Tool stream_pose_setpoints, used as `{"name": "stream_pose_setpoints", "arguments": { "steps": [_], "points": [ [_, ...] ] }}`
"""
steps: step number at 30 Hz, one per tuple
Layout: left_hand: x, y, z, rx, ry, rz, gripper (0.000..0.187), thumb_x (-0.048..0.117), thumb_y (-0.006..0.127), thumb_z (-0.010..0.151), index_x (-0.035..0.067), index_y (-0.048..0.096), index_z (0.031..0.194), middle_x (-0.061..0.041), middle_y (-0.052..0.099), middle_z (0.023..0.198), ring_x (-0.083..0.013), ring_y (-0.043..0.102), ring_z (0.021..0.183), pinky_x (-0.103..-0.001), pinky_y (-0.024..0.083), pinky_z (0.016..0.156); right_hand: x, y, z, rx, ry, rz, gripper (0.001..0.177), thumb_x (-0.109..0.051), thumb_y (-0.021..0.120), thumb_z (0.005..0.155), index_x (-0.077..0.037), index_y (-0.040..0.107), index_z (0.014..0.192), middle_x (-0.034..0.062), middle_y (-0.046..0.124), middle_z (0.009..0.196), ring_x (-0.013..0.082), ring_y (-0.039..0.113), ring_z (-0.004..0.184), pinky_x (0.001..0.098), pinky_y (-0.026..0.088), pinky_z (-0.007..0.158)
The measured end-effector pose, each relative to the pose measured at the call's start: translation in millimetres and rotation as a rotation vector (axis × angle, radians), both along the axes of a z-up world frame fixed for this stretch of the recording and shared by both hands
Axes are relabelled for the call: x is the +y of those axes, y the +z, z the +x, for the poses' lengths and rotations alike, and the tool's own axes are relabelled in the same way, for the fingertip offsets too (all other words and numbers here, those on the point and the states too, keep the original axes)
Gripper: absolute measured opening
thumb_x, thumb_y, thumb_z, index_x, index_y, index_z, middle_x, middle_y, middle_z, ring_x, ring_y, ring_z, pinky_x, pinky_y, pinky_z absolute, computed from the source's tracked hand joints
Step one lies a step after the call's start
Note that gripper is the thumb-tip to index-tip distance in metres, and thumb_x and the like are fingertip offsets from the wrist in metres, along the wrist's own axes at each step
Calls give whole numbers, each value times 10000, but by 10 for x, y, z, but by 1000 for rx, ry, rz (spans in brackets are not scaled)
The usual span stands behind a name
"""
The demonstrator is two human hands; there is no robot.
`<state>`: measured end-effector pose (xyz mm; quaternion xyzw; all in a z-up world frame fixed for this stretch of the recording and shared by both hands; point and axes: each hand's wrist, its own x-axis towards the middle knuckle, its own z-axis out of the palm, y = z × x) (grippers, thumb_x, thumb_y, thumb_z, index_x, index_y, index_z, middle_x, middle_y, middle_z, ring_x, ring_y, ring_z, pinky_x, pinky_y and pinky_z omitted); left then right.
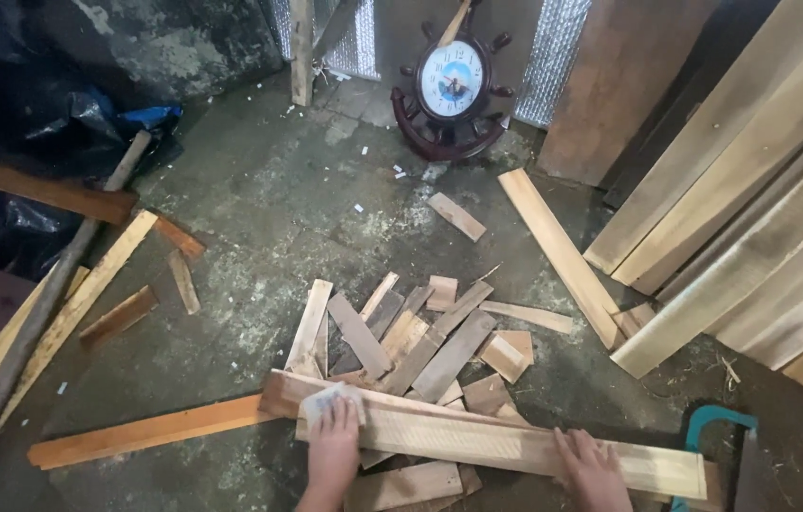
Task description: Sanding a wooden plank with sandpaper and then using a hacksaw to cut it on a workshop floor.
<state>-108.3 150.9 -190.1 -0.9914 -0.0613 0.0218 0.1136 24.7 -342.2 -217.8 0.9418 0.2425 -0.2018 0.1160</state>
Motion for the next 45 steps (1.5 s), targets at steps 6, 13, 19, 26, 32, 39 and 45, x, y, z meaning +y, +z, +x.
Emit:
{"name": "stream_pose_setpoints", "arguments": {
  "steps": [6,13,19,26,32,39,45],
  "points": [
    [389,26,-111,-168,68,113,636,252,556,811,71,524,1420,-151,591,1385,-314,629,1186,-384,520,901,-214,43,168,215,-189,-13,878,-730,563,928,-368,142,1608,-20,415,1555,209,437,1457,499,373,1221],
    [433,16,185,-79,104,-112,635,163,463,889,63,442,1516,-145,500,1539,-295,472,1424,-459,432,1077,-442,-1,50,125,-150,468,889,-431,845,817,-346,352,1551,32,409,1544,256,466,1409,361,393,1170],
    [335,91,96,-193,47,-87,591,145,541,834,50,535,1418,-164,584,1438,-335,564,1329,-483,483,1010,-267,-408,99,34,71,544,890,-445,858,871,-233,354,1573,167,300,1615,374,294,1503,416,299,1208],
    [454,-19,236,-111,130,-9,625,187,471,870,66,470,1483,-173,543,1473,-360,547,1322,-462,477,1010,-313,-509,52,252,-9,464,856,-404,824,921,-271,303,1588,117,282,1628,371,234,1533,433,280,1226],
    [261,-245,99,-29,79,92,614,249,459,880,68,453,1466,-201,501,1505,-390,528,1337,-451,478,996,-276,-84,5,371,-69,459,830,-411,778,974,-220,263,1596,130,213,1661,392,141,1565,462,271,1236],
    [-554,-464,42,-80,-221,-36,661,137,506,812,-44,440,1445,-325,447,1465,-520,476,1302,-516,497,936,-258,-266,13,351,-76,354,974,-335,857,883,-274,215,1614,158,157,1671,342,148,1577,381,263,1249],
    [-325,-428,-44,41,-242,-380,698,189,670,724,59,489,1386,-207,571,1334,-439,624,984,-565,440,913,-330,-458,-40,319,-108,360,900,-348,835,918,-291,257,1605,122,142,1691,317,134,1585,377,256,1248]
  ]
}}
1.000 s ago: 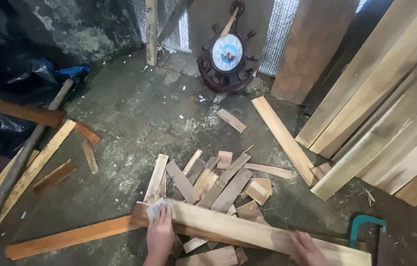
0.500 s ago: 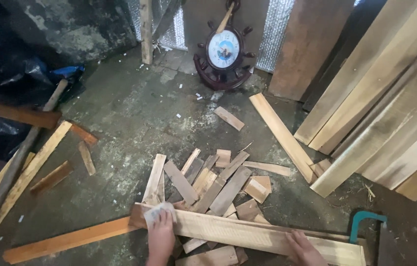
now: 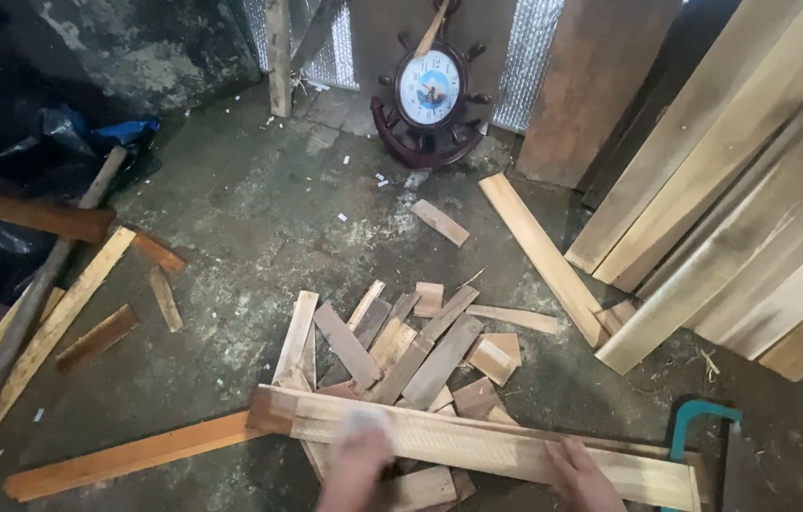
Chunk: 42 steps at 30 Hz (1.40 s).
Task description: Sanding a wooden plank with sandpaper and then using a hacksaw to cut it on a workshop floor.
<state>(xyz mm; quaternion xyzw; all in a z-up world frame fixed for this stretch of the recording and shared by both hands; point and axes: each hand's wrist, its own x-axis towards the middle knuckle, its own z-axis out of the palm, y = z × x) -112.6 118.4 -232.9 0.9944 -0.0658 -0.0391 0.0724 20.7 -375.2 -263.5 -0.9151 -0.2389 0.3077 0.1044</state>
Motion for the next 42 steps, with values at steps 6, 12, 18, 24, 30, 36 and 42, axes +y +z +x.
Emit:
{"name": "stream_pose_setpoints", "arguments": {
  "steps": [6,12,18,24,30,36,42],
  "points": [
    [933,345,-132,75,248,405,596,223,526,872,156,486,1462,-101,480,1543,-331,431,1451,-425,495,961,-9,-124,-53,-118,2,94,855,-386,815,904,-306,312,1591,150,212,1665,384,184,1561,426,274,1229],
    [-110,318,56,201,171,-230,503,221,501,973,177,494,1475,-142,458,1517,-331,544,1259,-448,381,1101,29,-80,-94,-151,-15,10,888,-410,816,890,-338,286,1599,162,247,1651,353,219,1557,388,291,1227],
    [156,1063,113,479,413,-513,401,460,428,1016,244,575,1320,-92,584,1402,-248,566,1287,-384,365,1135,-47,-152,-93,-195,-9,63,872,-352,815,875,-311,316,1590,145,248,1661,348,227,1555,406,312,1210],
    [681,1109,165,-69,217,198,570,120,495,844,135,543,1412,-147,537,1501,-397,499,1403,-472,467,1004,-38,-169,-111,-206,-17,86,869,-389,775,878,-347,291,1599,118,230,1674,322,250,1548,366,308,1215],
    [-390,1276,185,-5,-44,-387,422,213,657,913,95,583,1312,-171,642,1143,-375,614,1028,-555,434,897,-27,-211,-129,-239,-24,103,871,-374,837,836,-320,366,1567,101,284,1656,316,284,1538,374,318,1208],
    [372,638,31,69,125,-127,575,119,541,911,140,478,1482,-320,422,1520,-488,526,1272,-551,431,1058,-18,-191,-145,-195,-52,90,927,-347,847,807,-368,338,1581,89,229,1686,310,242,1559,364,307,1219],
    [746,498,75,86,245,216,565,172,470,917,143,484,1481,-117,440,1591,-408,439,1432,-464,422,1072,135,226,-136,-253,-33,96,899,-276,821,812,-294,352,1578,147,246,1670,353,248,1547,420,294,1224]
  ]
}}
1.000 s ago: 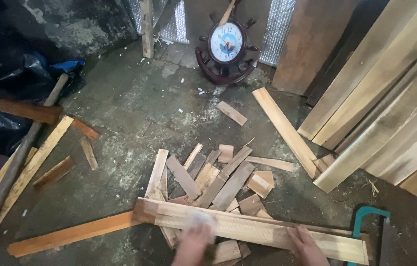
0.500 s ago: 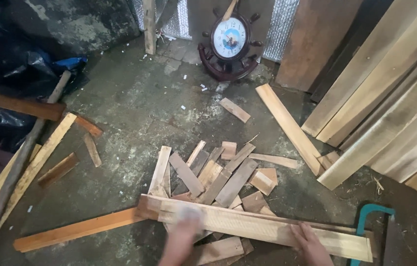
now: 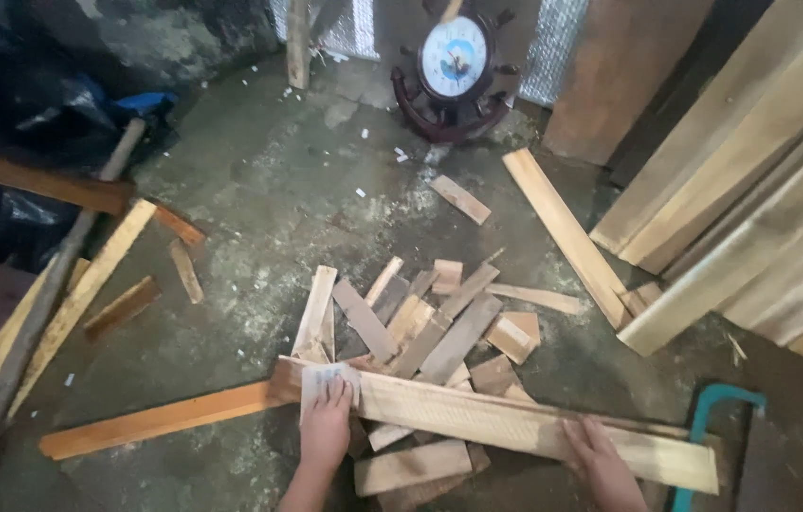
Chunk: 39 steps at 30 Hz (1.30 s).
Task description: Sanding a wooden plank with sandpaper and then using a hacksaw to cut it on a workshop floor.
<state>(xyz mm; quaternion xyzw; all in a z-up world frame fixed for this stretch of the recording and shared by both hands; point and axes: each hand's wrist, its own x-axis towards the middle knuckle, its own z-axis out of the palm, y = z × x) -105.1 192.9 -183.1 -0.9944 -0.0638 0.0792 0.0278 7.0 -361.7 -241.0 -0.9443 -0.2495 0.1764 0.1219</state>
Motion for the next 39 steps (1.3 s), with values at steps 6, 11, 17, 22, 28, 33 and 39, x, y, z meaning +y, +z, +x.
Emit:
{"name": "stream_pose_setpoints", "arguments": {
  "steps": [6,11,17,22,28,33,39],
  "points": [
    [-765,467,110,-61,-152,-193,809,-65,659,725,72,464,1499,-259,506,1495,-405,655,1146,-494,563,912,144,384,-48,85,5,8,700,-301,646,950,-272,345,1581,151,247,1656,386,236,1546,427,311,1193],
    [-1132,314,154,162,-473,-328,731,36,701,761,154,514,1457,-176,428,1594,-413,331,1482,-545,251,1161,100,234,-70,31,-49,50,717,-320,697,901,-307,404,1556,156,308,1639,362,274,1542,414,318,1196],
    [118,224,-43,-187,-103,46,593,171,561,829,156,582,1421,-102,582,1482,-424,540,1343,-499,440,1057,27,113,-80,-19,0,113,739,-239,724,873,-252,431,1550,212,300,1632,420,278,1521,440,270,1218],
    [-1024,917,322,6,-39,-461,168,208,590,973,120,688,1078,-97,662,1103,-259,601,1030,-404,473,1005,26,53,-126,-68,-22,60,782,-269,742,841,-246,422,1554,208,314,1640,422,270,1539,465,305,1210],
    [-1043,264,103,159,-344,-317,751,-82,580,835,114,422,1542,-184,385,1603,-396,302,1490,-540,190,1237,95,198,-117,2,-46,16,758,-248,730,859,-256,423,1553,158,311,1648,383,259,1548,454,311,1215],
    [-165,274,-10,24,14,1,699,17,578,782,139,534,1468,-122,516,1528,-437,457,1437,-530,263,1236,85,203,-108,51,-59,-24,805,-169,725,840,-274,402,1569,122,281,1672,359,222,1574,448,327,1205],
    [-1375,1261,206,416,506,-1021,388,389,408,1034,155,638,1240,-41,636,1338,-189,599,1208,-411,416,1108,124,263,-145,-94,-45,97,698,-259,735,867,-190,490,1516,178,377,1615,395,312,1531,470,332,1216]
  ]
}}
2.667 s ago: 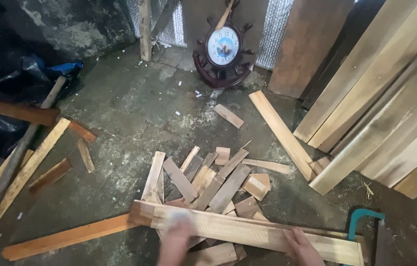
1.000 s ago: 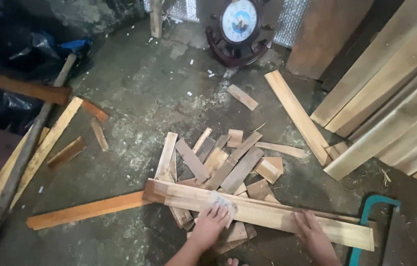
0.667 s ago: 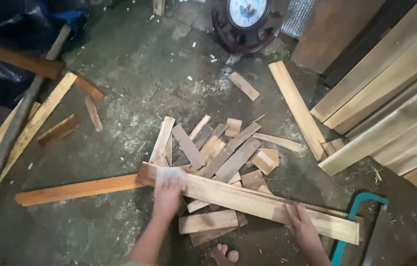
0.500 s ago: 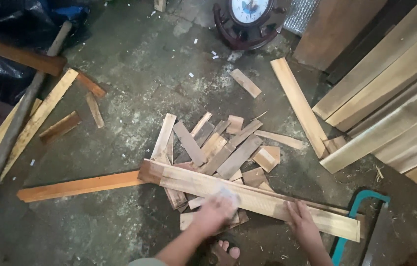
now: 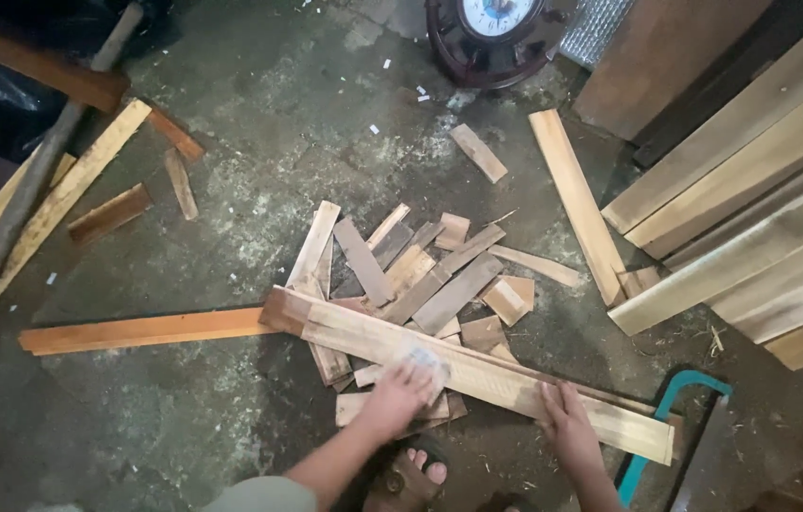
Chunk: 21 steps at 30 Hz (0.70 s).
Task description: Sanding a wooden plank with sandpaper and then using a hacksaw to cut it on a workshop floor.
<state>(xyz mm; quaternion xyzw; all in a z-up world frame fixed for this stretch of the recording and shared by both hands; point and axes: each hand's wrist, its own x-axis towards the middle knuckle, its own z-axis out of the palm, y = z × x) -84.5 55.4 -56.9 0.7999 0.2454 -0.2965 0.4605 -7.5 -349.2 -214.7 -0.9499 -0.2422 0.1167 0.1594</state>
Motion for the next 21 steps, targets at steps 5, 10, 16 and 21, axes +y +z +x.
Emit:
{"name": "stream_pose_setpoints", "arguments": {
  "steps": [5,10,16,21],
  "points": [
    [491,522,25,70,214,148,703,627,400,956,279,420,1566,-2,484,1580,-200,443,1454,-417,250,1233,-4,46,39,34,28,-112,748,-303,745,863,-218,444,1543,129,364,1626,352,281,1548,445,320,1224],
    [1137,-475,-221,-220,-433,1011,770,-66,619,804,193,470,1514,-135,394,1613,-333,501,1406,-491,355,1214,94,243,45,104,0,-143,749,-287,736,870,-207,429,1549,130,327,1643,357,246,1561,459,297,1238],
    [349,-827,-455,-471,-583,743,795,-45,648,844,86,358,1572,-209,469,1294,-362,467,1129,-491,415,915,94,282,24,102,10,-126,749,-325,708,892,-200,404,1565,124,324,1639,367,270,1546,460,330,1211],
    [477,541,-27,-11,149,-72,505,473,271,1040,139,623,901,24,760,784,-69,586,566,-198,442,431,-29,57,-4,-25,45,-44,741,-286,746,862,-207,461,1542,125,382,1623,377,312,1543,465,381,1174]
  ]
}}
